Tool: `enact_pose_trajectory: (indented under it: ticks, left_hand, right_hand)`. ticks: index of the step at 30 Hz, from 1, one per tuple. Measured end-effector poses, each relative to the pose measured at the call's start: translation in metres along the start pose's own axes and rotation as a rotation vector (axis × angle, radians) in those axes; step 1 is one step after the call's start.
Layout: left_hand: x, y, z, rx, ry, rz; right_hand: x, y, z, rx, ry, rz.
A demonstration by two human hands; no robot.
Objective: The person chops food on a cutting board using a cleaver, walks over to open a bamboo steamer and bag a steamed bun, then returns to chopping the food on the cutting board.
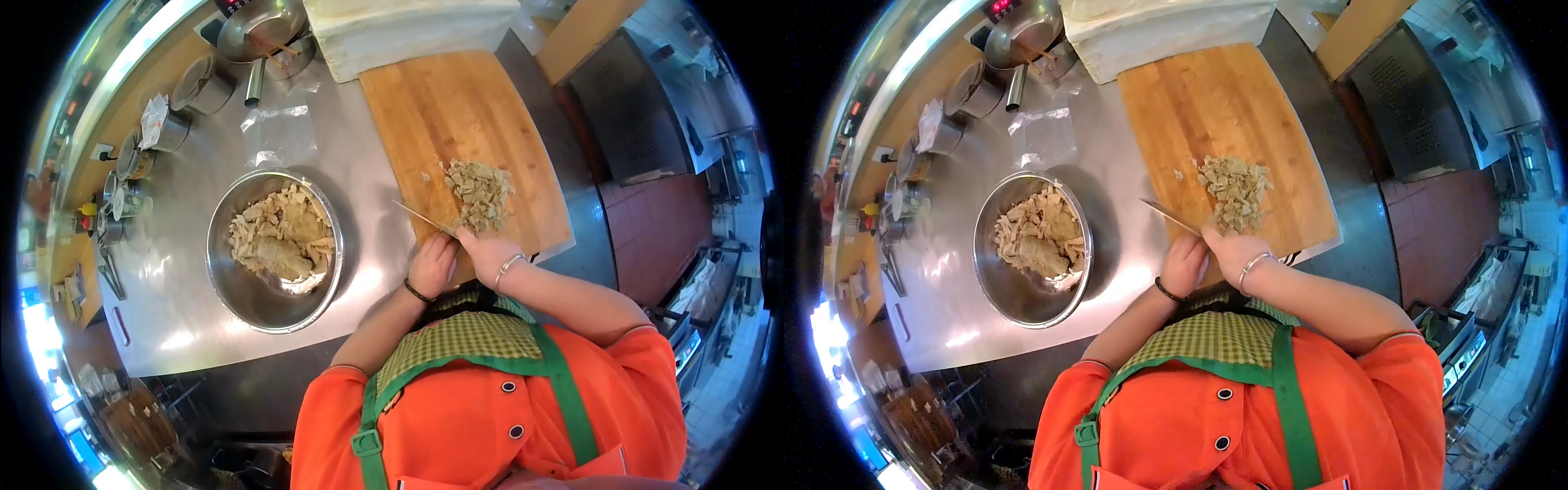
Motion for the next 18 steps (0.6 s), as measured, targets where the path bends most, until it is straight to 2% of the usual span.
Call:
enact_pose_trajectory:
  ticks: [7,10,12,15,18]
  left_hand:
    - [0.001,0.008,-0.005,0.025,0.063,-0.005]
    - [0.003,0.006,-0.007,0.024,0.067,-0.011]
    - [0.003,0.006,-0.005,0.022,0.058,0.001]
    - [0.0,0.005,-0.012,0.022,0.016,-0.026]
    - [-0.008,0.011,-0.016,0.161,0.037,-0.105]
  right_hand:
    - [0.004,0.009,-0.006,0.024,0.107,-0.1]
    - [-0.007,0.017,-0.009,0.151,0.084,-0.199]
    - [-0.006,0.006,-0.013,0.023,0.046,-0.055]
    - [-0.008,0.004,-0.011,0.042,0.035,-0.077]
    - [-0.008,0.003,-0.012,0.02,0.043,-0.101]
Point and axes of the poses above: each hand's wrist, its own z-axis away from the middle knuckle, its own x-axis out of the palm, y = z × x, the point moved 5 cm from there along -z, towards the middle knuckle, and after that the axes turned 4 degrees about z, right-handed, at the moved point
